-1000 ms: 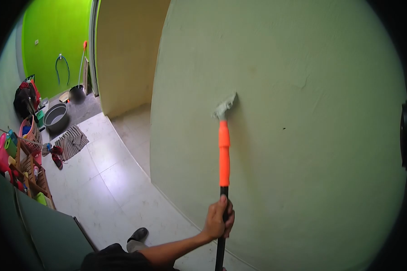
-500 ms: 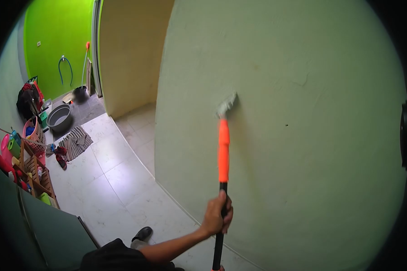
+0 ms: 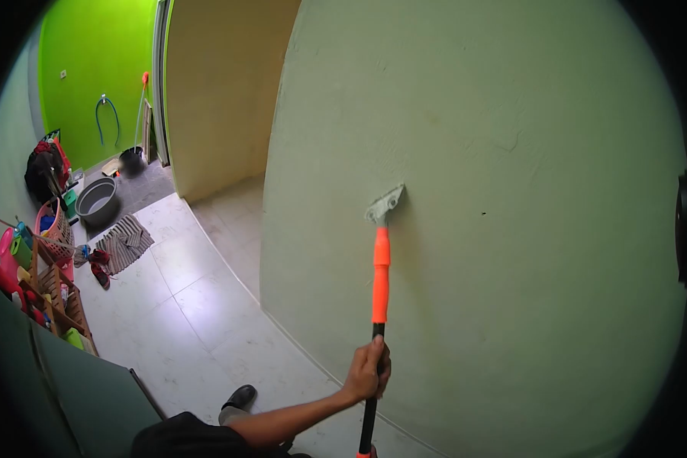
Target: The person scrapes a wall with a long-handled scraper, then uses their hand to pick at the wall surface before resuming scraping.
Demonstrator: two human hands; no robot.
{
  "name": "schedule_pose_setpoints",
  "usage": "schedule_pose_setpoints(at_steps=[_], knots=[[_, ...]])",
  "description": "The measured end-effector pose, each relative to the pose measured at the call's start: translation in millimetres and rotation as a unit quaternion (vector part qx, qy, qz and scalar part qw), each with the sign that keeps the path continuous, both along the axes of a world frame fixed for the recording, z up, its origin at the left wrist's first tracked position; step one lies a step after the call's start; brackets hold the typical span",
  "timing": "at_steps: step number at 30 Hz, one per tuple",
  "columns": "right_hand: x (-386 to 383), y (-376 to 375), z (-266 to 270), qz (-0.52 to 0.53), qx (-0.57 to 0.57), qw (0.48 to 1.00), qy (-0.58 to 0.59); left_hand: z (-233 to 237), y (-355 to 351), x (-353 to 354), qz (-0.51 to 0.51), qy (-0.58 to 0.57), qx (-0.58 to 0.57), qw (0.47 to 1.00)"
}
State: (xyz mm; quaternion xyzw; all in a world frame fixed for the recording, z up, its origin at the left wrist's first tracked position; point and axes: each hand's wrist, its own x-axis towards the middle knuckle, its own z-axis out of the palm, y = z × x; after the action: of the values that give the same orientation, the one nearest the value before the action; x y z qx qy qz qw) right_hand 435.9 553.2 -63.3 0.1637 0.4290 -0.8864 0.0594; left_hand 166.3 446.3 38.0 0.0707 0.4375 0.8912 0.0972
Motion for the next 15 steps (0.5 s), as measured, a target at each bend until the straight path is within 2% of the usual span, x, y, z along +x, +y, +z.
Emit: schedule_pose_setpoints(at_steps=[1,2,4,7,10,13,15], knots=[[-11.9,-5.2,13.2,-0.013,0.052,0.999,-0.006,4.7,-1.3,-8.2,0.019,0.005,-0.01,1.0],[-22.0,-5.4,-3.5,0.01,0.076,0.995,0.063,8.2,-10.5,-23.7,0.038,0.008,-0.016,0.999],[-37.5,-28.8,13.4,0.012,0.076,0.994,0.071,41.8,-37.2,-42.5,0.033,-0.005,0.013,0.999],[-47.2,-44.1,37.1,-0.006,0.115,0.99,0.084,46.9,-52.4,-47.0,0.005,0.018,-0.007,1.0],[-38.0,-35.4,71.9,-0.014,0.148,0.984,0.095,55.2,-41.5,-59.0,0.119,0.076,-0.042,0.989],[-28.0,-26.1,112.2,-0.025,0.245,0.965,0.089,85.4,-32.4,-58.3,0.073,0.014,0.043,0.996],[-16.8,-11.6,137.6,-0.014,0.3,0.951,0.073,88.7,-22.3,-51.5,0.062,0.022,0.066,0.996]])
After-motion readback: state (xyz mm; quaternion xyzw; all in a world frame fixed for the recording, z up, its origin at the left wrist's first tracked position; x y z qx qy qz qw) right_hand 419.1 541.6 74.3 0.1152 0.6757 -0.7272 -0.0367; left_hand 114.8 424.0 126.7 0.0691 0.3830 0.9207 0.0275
